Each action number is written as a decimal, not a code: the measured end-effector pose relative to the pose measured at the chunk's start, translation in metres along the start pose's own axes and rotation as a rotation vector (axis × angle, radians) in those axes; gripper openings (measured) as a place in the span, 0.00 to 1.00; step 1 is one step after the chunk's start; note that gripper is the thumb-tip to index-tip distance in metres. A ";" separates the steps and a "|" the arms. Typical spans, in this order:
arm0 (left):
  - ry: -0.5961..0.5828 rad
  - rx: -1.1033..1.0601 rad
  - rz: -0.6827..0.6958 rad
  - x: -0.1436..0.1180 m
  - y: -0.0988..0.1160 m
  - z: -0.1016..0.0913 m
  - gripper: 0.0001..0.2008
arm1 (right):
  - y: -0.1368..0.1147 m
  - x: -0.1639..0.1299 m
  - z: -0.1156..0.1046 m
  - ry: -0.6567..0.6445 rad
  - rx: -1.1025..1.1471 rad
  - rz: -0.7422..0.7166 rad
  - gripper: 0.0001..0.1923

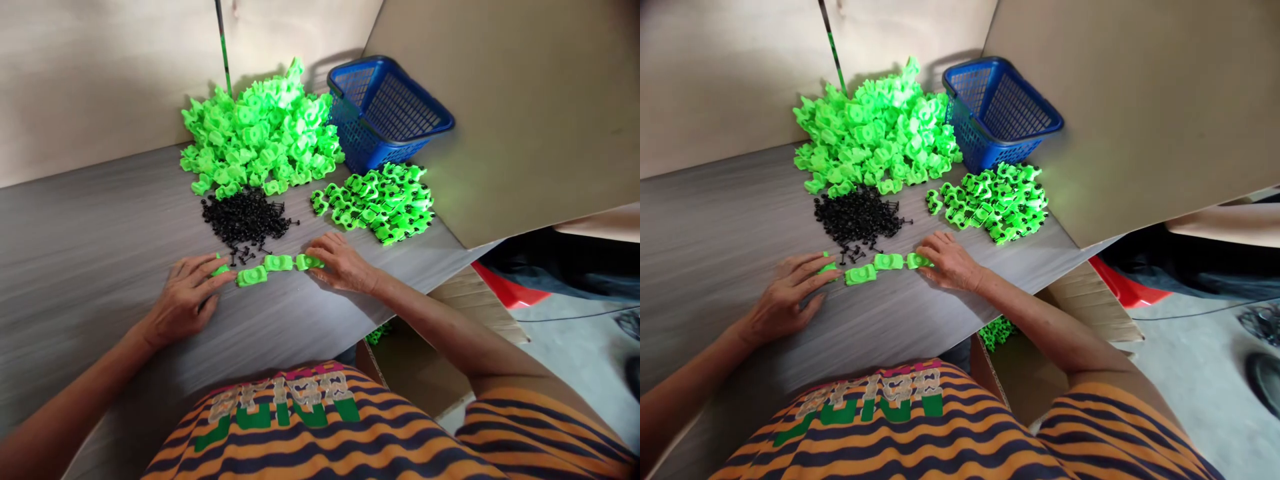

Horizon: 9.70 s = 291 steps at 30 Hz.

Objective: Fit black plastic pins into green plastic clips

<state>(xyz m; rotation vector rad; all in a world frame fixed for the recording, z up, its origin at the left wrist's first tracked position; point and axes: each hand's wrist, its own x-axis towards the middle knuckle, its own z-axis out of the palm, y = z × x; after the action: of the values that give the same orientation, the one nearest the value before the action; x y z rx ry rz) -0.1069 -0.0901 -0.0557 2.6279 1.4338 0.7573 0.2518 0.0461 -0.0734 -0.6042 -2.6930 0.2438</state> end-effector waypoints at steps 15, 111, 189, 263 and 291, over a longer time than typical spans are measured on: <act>0.116 0.108 0.105 0.002 -0.005 0.006 0.13 | 0.013 0.029 -0.009 0.028 0.159 0.006 0.20; 0.369 -1.391 -0.652 0.186 -0.025 0.018 0.26 | 0.001 0.165 0.003 0.544 -0.162 0.149 0.09; 0.573 -1.358 -0.870 0.191 -0.052 0.014 0.08 | 0.014 0.171 -0.038 -0.417 -0.203 0.619 0.18; 0.480 -1.420 -0.684 0.184 -0.046 0.029 0.20 | -0.008 0.175 -0.008 0.305 0.207 0.398 0.11; 0.492 -1.364 -0.596 0.184 -0.045 0.029 0.32 | -0.009 0.174 -0.008 0.366 0.246 0.470 0.10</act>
<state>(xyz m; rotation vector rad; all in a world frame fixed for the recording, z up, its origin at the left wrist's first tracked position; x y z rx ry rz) -0.0459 0.0882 -0.0216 0.9831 0.9953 1.5448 0.1055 0.1152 -0.0090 -1.0795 -2.1029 0.5211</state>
